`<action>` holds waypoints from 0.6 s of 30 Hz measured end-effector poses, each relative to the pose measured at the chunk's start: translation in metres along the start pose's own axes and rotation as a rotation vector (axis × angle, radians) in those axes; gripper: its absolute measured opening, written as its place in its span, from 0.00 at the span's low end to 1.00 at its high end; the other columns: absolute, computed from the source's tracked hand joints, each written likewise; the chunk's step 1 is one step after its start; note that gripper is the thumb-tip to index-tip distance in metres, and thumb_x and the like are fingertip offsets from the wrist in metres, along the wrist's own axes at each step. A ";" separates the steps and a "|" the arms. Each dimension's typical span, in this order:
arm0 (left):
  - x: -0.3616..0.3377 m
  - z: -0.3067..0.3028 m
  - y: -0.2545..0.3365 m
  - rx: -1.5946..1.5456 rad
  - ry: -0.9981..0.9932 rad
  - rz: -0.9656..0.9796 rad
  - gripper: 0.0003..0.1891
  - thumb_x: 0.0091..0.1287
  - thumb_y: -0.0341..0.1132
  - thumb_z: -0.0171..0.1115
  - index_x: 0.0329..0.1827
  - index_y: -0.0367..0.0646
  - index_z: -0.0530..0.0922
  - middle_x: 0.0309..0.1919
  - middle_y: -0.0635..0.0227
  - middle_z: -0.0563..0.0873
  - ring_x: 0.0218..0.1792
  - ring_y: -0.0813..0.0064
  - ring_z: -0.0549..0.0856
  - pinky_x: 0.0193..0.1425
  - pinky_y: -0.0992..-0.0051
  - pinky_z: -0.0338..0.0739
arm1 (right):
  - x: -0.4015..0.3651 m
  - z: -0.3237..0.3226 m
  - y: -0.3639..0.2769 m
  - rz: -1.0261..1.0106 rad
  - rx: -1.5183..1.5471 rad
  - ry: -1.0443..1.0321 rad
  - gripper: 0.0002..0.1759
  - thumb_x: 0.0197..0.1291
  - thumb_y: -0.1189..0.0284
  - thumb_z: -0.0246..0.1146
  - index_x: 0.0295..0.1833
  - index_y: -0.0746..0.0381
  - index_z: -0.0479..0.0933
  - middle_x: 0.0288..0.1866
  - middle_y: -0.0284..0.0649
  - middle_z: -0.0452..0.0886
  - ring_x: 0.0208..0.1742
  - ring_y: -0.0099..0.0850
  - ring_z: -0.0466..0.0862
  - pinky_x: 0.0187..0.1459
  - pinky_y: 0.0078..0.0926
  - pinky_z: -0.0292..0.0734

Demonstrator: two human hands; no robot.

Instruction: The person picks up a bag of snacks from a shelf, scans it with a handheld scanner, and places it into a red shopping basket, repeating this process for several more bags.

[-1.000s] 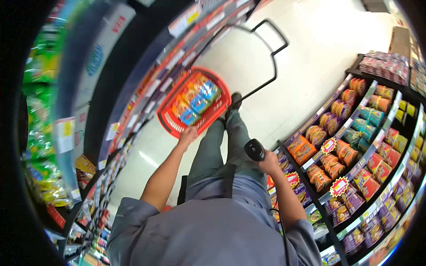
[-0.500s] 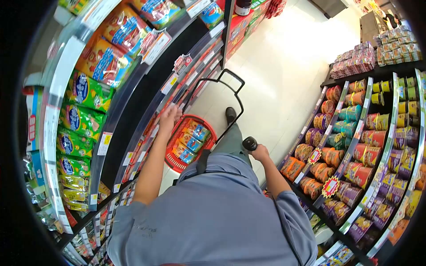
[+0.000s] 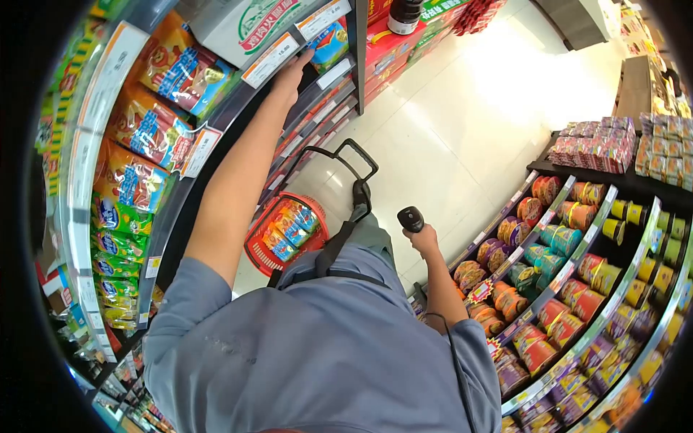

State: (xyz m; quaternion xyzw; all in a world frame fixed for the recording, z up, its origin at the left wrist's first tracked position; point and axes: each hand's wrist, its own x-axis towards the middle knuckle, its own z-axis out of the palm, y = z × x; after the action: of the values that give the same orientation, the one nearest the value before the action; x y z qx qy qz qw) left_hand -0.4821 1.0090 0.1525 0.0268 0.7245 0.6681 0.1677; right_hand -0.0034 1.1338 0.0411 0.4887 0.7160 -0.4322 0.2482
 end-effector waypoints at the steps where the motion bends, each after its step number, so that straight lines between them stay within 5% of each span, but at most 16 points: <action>1: 0.002 -0.001 -0.004 0.000 0.013 -0.008 0.29 0.64 0.43 0.65 0.63 0.39 0.67 0.55 0.67 0.77 0.55 0.75 0.76 0.55 0.75 0.72 | 0.002 -0.003 0.002 0.009 0.039 -0.018 0.18 0.45 0.61 0.73 0.24 0.64 0.77 0.17 0.38 0.77 0.18 0.29 0.78 0.23 0.29 0.72; 18: -0.028 -0.020 0.008 -0.447 0.208 -0.316 0.26 0.64 0.38 0.66 0.63 0.42 0.68 0.55 0.67 0.77 0.56 0.75 0.77 0.55 0.74 0.74 | 0.028 -0.029 0.005 0.111 0.110 -0.119 0.15 0.47 0.70 0.72 0.22 0.62 0.72 0.15 0.33 0.72 0.13 0.23 0.72 0.15 0.24 0.64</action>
State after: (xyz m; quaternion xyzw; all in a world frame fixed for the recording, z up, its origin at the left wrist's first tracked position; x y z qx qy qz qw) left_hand -0.4627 0.9829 0.1669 -0.1927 0.5676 0.7759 0.1964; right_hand -0.0086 1.1728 0.0319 0.5142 0.6469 -0.4847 0.2865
